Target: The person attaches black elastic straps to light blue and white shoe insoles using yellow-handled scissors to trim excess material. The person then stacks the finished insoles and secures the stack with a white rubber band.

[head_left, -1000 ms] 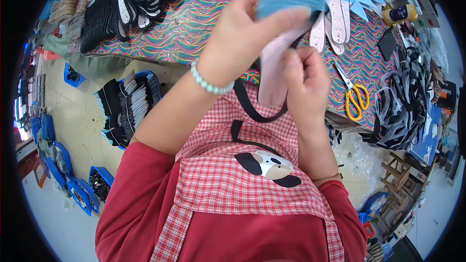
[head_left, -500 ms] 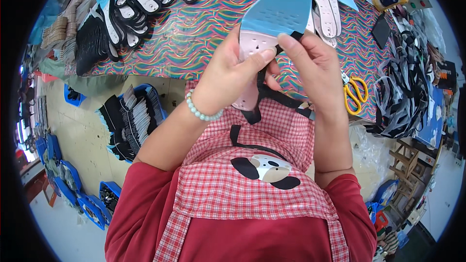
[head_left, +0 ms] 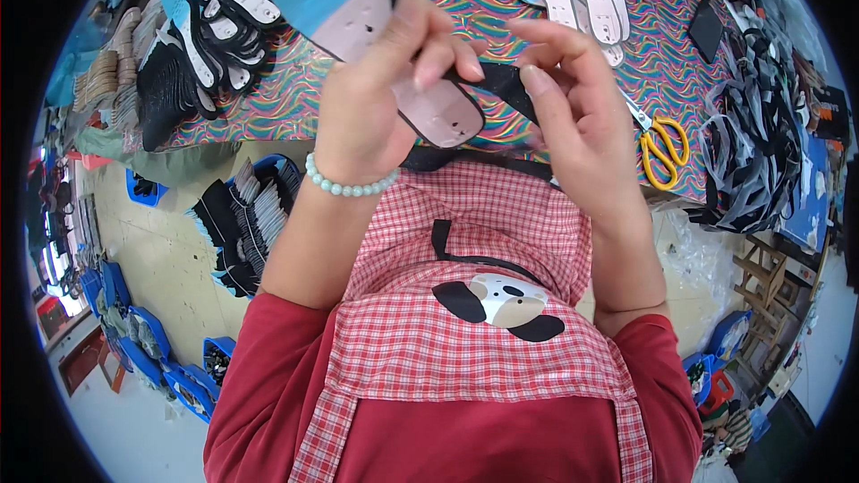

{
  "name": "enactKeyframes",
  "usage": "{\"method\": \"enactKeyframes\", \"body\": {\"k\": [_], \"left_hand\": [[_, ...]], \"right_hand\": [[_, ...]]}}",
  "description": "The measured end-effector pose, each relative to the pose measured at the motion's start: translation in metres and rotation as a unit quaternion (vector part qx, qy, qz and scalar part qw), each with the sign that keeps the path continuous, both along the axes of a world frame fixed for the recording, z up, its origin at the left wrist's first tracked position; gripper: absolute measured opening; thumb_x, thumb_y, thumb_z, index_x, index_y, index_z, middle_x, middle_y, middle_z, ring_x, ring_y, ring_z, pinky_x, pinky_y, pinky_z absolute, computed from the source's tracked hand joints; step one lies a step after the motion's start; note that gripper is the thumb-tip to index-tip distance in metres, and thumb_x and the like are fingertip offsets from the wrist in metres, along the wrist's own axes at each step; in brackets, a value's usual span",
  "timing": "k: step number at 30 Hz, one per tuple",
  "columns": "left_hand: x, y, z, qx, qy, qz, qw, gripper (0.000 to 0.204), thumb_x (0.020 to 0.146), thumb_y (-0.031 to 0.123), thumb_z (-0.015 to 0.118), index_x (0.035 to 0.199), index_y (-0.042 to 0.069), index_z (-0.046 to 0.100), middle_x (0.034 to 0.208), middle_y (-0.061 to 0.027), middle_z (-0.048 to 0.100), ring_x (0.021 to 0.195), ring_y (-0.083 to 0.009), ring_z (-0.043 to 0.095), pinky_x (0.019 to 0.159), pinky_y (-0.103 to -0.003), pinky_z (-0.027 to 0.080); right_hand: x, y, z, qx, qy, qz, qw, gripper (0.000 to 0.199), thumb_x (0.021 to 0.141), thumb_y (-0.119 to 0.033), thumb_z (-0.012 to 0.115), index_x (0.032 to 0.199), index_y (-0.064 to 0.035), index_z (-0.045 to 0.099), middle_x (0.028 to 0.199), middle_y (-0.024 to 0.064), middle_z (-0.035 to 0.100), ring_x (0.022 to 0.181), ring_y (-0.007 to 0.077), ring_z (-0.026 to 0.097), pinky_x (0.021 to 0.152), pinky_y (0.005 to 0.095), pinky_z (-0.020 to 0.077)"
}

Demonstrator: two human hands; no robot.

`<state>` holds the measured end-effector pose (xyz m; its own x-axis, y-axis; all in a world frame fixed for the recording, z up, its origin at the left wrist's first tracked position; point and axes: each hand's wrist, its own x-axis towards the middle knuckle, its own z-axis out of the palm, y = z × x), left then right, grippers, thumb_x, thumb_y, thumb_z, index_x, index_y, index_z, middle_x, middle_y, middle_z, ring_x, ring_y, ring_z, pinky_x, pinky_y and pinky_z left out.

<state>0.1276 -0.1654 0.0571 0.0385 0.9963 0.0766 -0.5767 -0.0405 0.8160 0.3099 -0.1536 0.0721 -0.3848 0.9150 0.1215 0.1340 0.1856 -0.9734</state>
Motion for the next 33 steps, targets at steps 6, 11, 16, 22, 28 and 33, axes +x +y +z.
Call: {"method": "enactKeyframes", "body": {"k": [6, 11, 16, 22, 28, 33], "left_hand": [[-0.014, -0.002, 0.01, 0.043, -0.276, -0.051, 0.959, 0.029, 0.102, 0.031, 0.039, 0.097, 0.007, 0.056, 0.062, 0.0036, 0.042, 0.066, -0.0111, 0.047, 0.083, -0.034, 0.045], [-0.009, 0.003, 0.0, 0.047, -0.293, -0.059, 0.953, 0.033, 0.1, 0.036, 0.042, 0.097, 0.006, 0.055, 0.067, 0.0001, 0.05, 0.072, -0.016, 0.055, 0.082, -0.036, 0.047], [-0.003, -0.031, -0.019, -0.098, 0.142, 0.038, 0.984, 0.03, 0.09, 0.035, 0.06, 0.099, 0.007, 0.065, 0.091, -0.0069, 0.066, 0.092, -0.0219, 0.062, 0.084, -0.042, 0.048], [-0.029, -0.018, 0.024, 0.317, 0.674, 0.118, 0.657, 0.017, 0.073, 0.013, 0.073, 0.089, 0.007, 0.069, 0.088, -0.0043, 0.064, 0.091, -0.0217, 0.059, 0.088, -0.037, 0.042], [-0.036, -0.001, 0.028, 0.341, 0.612, -0.066, 0.71, 0.017, 0.075, 0.011, 0.073, 0.09, 0.005, 0.068, 0.086, -0.0067, 0.064, 0.087, -0.0249, 0.058, 0.078, -0.036, 0.045], [-0.018, -0.012, 0.043, 0.109, 0.613, -0.164, 0.765, 0.022, 0.085, 0.019, 0.067, 0.098, 0.001, 0.067, 0.08, -0.0098, 0.064, 0.074, -0.0223, 0.061, 0.066, -0.031, 0.047]], "right_hand": [[-0.01, -0.014, -0.027, 0.26, -0.17, 0.029, 0.95, 0.04, 0.086, -0.033, 0.065, 0.112, -0.0038, 0.055, 0.089, 0.0162, 0.06, 0.076, 0.0344, 0.063, 0.06, 0.0412, 0.051], [-0.051, -0.056, -0.051, 0.094, 0.056, -0.076, 0.991, 0.038, 0.096, -0.028, 0.054, 0.113, 0.005, 0.045, 0.078, 0.0156, 0.06, 0.068, 0.0301, 0.062, 0.062, 0.0386, 0.0493], [-0.004, -0.009, -0.02, 0.107, -0.081, -0.011, 0.991, 0.025, 0.095, -0.019, 0.053, 0.11, 0.0022, 0.051, 0.075, 0.0131, 0.061, 0.067, 0.0289, 0.062, 0.061, 0.0388, 0.0485], [0.024, 0.0, 0.01, 0.252, -0.211, 0.115, 0.937, 0.024, 0.089, -0.014, 0.057, 0.107, 0.0005, 0.051, 0.085, 0.0191, 0.061, 0.076, 0.0393, 0.061, 0.063, 0.0446, 0.0481], [0.027, 0.009, 0.028, 0.283, -0.271, 0.181, 0.902, 0.02, 0.089, -0.015, 0.059, 0.102, -0.0027, 0.051, 0.078, 0.0163, 0.059, 0.072, 0.0372, 0.061, 0.06, 0.0447, 0.0469], [0.027, 0.022, 0.029, 0.172, -0.06, 0.118, 0.976, 0.025, 0.087, -0.015, 0.064, 0.109, -0.0038, 0.058, 0.078, 0.0079, 0.064, 0.068, 0.0139, 0.062, 0.06, 0.029, 0.0486]]}}
